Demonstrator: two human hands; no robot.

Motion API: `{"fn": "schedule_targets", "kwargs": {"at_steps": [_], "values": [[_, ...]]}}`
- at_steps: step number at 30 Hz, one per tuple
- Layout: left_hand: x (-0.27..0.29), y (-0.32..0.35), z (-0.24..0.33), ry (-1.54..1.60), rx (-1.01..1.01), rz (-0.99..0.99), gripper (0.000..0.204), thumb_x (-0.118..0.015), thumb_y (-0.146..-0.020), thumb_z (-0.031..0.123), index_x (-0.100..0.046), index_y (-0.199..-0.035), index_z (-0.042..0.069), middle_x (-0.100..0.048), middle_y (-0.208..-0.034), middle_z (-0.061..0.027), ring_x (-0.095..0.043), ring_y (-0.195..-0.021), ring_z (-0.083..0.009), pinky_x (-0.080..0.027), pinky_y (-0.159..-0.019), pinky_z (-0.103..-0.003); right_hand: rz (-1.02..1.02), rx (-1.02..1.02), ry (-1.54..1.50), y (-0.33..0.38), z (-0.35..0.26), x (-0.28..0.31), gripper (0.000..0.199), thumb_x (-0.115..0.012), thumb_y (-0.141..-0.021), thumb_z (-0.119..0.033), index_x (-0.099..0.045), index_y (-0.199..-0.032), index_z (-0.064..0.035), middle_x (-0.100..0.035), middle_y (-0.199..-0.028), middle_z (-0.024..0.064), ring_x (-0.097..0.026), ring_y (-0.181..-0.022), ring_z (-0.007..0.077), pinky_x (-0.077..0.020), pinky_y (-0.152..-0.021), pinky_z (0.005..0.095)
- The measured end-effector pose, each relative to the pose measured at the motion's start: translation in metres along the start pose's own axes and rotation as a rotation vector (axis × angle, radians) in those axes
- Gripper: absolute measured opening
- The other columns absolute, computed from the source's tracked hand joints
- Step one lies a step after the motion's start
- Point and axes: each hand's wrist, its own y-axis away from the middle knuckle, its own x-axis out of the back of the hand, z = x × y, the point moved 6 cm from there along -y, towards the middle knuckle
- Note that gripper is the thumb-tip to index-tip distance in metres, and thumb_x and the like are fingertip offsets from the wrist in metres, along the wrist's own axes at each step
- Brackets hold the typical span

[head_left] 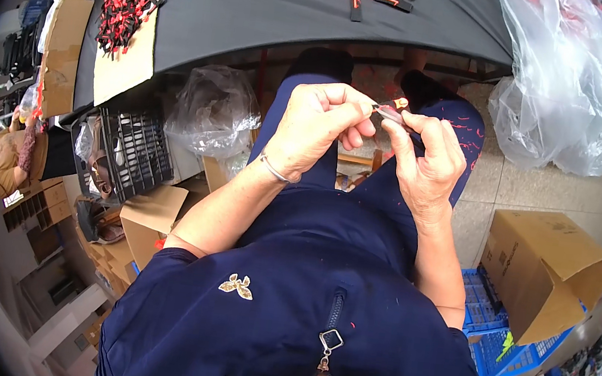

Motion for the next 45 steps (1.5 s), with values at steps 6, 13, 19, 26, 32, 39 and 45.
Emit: {"fn": "schedule_targets", "kwargs": {"at_steps": [6,13,19,26,32,39,45], "values": [[0.003,-0.003,-0.001,-0.02,0.035,-0.007,0.015,-0.058,-0.087,0.012,-0.065,-0.09,-0.001,-0.064,-0.071,-0.0055,-0.056,-0.055,-0.0068,-0.047,-0.053,-0.02,0.042,-0.21,-0.252,0.002,0.015,-0.004,0.015,-0.077,-0.072,-0.014,-0.065,-0.077,-0.0067,-0.062,-0.066,0.0014,-0.053,-0.056,0.0167,-0.0426,-0.05,0.0277],[0.025,-0.003,0.007,-0.075,-0.026,0.038,0.016,-0.061,-0.086,0.014,-0.064,-0.091,-0.001,-0.065,-0.071,-0.0058,-0.057,-0.055,-0.0078,-0.048,-0.053,-0.02,-0.063,-0.258,-0.157,-0.005,0.009,-0.014,0.015,-0.077,-0.073,-0.008,-0.064,-0.078,-0.0041,-0.062,-0.069,0.0056,-0.057,-0.058,0.0145,-0.0463,-0.054,0.0264],[0.164,-0.011,0.088,0.497,-0.493,0.19,0.024,-0.055,-0.091,0.013,-0.055,-0.107,-0.004,-0.065,-0.089,-0.0092,-0.06,-0.07,-0.0122,-0.051,-0.064,-0.022,-0.042,-0.499,-0.442,0.001,0.026,-0.026,0.014,-0.071,-0.081,-0.004,-0.061,-0.09,0.0,-0.064,-0.076,0.0023,-0.056,-0.064,0.0034,-0.0448,-0.056,0.0182],[0.152,-0.051,0.101,-0.113,-0.501,0.468,0.034,-0.053,-0.093,0.023,-0.059,-0.117,0.0,-0.065,-0.104,-0.0107,-0.062,-0.083,-0.0157,-0.05,-0.076,-0.026,-0.044,-0.563,-0.484,-0.006,0.029,-0.042,0.015,-0.069,-0.082,-0.003,-0.06,-0.093,0.0003,-0.064,-0.077,0.0011,-0.051,-0.061,0.001,-0.0412,-0.053,0.0154],[0.079,-0.09,0.115,-1.253,-1.082,0.417,0.018,-0.067,-0.078,0.011,-0.07,-0.096,0.008,-0.065,-0.091,-0.0074,-0.061,-0.082,-0.0205,-0.05,-0.072,-0.03,-0.035,-0.537,-0.467,-0.013,0.036,-0.04,0.016,-0.069,-0.082,-0.003,-0.06,-0.094,0.0007,-0.065,-0.079,0.0017,-0.052,-0.064,0.0011,-0.0423,-0.056,0.016],[0.072,-0.101,0.113,-1.449,-1.127,0.372,0.01,-0.066,-0.079,0.011,-0.066,-0.089,0.009,-0.064,-0.086,-0.0038,-0.06,-0.077,-0.0232,-0.05,-0.068,-0.031,-0.023,-0.574,-0.5,-0.01,0.04,-0.039,0.015,-0.069,-0.083,-0.003,-0.06,-0.094,0.0008,-0.065,-0.08,0.0023,-0.054,-0.067,0.0017,-0.0433,-0.058,0.0161],[0.076,-0.081,0.099,-0.675,-0.387,0.3,0.015,-0.058,-0.091,0.017,-0.063,-0.091,0.004,-0.064,-0.073,-0.0007,-0.057,-0.06,-0.0092,-0.046,-0.058,-0.022,0.004,-0.541,-0.496,-0.023,0.029,-0.031,0.016,-0.069,-0.083,-0.003,-0.06,-0.095,0.0007,-0.065,-0.08,0.0022,-0.053,-0.066,0.0007,-0.0421,-0.056,0.0149]]}}
